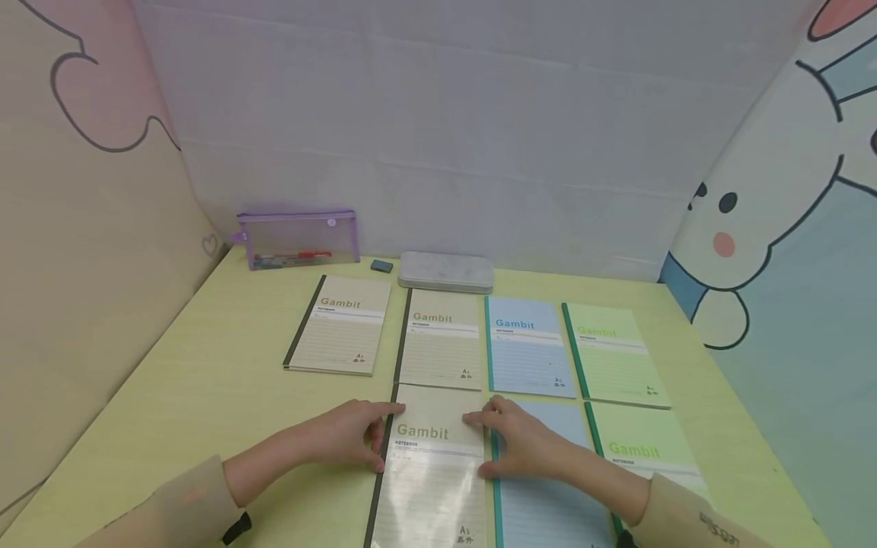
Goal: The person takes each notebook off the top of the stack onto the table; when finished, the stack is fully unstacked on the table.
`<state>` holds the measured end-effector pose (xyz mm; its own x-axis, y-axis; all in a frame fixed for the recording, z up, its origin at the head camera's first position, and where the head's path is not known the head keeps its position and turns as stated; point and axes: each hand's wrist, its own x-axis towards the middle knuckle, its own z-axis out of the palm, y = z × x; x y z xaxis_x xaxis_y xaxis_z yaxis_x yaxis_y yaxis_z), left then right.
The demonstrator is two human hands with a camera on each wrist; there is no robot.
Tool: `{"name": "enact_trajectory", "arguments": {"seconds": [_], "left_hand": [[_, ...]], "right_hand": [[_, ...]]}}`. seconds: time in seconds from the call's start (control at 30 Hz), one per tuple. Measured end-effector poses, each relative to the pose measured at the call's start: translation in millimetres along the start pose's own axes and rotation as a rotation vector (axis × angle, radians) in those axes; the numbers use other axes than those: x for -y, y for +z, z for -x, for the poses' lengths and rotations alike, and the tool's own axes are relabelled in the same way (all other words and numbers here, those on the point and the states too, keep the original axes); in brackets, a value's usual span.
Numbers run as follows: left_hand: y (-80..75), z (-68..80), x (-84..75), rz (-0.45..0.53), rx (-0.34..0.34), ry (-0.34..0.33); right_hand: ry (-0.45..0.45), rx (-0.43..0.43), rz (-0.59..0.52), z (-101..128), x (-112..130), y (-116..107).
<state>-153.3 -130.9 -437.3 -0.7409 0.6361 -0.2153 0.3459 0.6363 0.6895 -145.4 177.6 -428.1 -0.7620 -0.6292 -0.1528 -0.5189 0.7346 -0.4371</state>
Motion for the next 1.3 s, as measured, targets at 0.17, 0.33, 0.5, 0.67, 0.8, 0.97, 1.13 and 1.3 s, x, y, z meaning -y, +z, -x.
{"name": "enact_trajectory", "arguments": {"seconds": [0.17, 0.33, 0.5, 0.67, 0.8, 0.97, 1.13, 1.3], "left_hand": [[-15.7, 1.7, 2.4, -0.025, -0.047, 0.003], [-38.6, 3.8, 0.7, -0.070, -0.111, -0.006], [-60.1, 6.4, 5.7, -0.083, -0.178, 0.002], [-85.6, 8.9, 11.6, -0.100, -0.250, 0.009], [-107.5, 8.8, 22.7, -0.140, -0.332, 0.004], [-125.7, 8.0, 43.8, -0.120, -0.401, -0.013], [-133.8, 3.7, 65.6, -0.086, -0.444, -0.048], [-138.1, -2.2, 86.3, -0.074, -0.445, -0.102]], "right_hand": [[-0.008, -0.027, -0.009, -4, 5, -11], [-0.033, -0.081, -0.031, -11, 14, -28], [-0.078, -0.157, -0.044, -23, 20, -42], [-0.077, -0.196, -0.049, -39, 25, -54], [-0.074, -0.239, -0.067, -58, 30, -62], [-0.066, -0.255, -0.088, -84, 36, -68], [-0.010, -0.255, -0.112, -112, 38, -66], [-0.007, -0.252, -0.157, -140, 36, -59]]}}
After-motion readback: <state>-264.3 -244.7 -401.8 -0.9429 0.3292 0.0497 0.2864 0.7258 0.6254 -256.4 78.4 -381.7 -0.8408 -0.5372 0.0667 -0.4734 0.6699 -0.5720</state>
